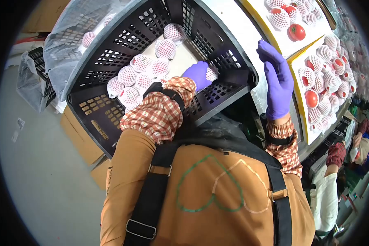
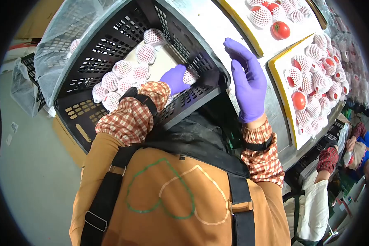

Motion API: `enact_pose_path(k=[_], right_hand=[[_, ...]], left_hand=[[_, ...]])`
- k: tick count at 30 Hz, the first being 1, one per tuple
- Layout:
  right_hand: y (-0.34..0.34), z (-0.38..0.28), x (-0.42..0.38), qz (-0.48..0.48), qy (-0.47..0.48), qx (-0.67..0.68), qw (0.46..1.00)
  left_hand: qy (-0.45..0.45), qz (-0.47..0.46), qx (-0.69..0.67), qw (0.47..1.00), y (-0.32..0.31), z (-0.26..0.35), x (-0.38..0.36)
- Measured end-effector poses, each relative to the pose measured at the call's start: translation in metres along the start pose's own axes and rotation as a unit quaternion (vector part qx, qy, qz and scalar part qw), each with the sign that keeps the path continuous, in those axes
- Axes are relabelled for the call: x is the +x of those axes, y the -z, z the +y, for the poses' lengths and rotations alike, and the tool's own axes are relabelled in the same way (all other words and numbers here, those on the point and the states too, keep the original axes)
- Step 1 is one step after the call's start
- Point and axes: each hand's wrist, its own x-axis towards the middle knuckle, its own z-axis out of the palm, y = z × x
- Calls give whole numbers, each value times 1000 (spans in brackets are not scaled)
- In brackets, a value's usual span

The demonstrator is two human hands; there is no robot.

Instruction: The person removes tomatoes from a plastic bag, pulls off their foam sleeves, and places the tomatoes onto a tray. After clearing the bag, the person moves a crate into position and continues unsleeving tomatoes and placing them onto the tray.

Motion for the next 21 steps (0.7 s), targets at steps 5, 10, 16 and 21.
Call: enact_pose_path(k=[5,10,16,21], right_hand=[[-8,-30,-26,-24,-107,38,993],[-37,-36,-28,-43,-170,218,960],[-89,-45,-23,-244,-190,186,933],[-132,-35,-23,-256,-164,219,927]], left_hand=[[-10,-2,-318,948,21,-21,-19],[-146,123,-422,886,103,19,-99],[-234,263,-319,880,136,49,-186],[-194,323,-250,892,116,40,-208]])
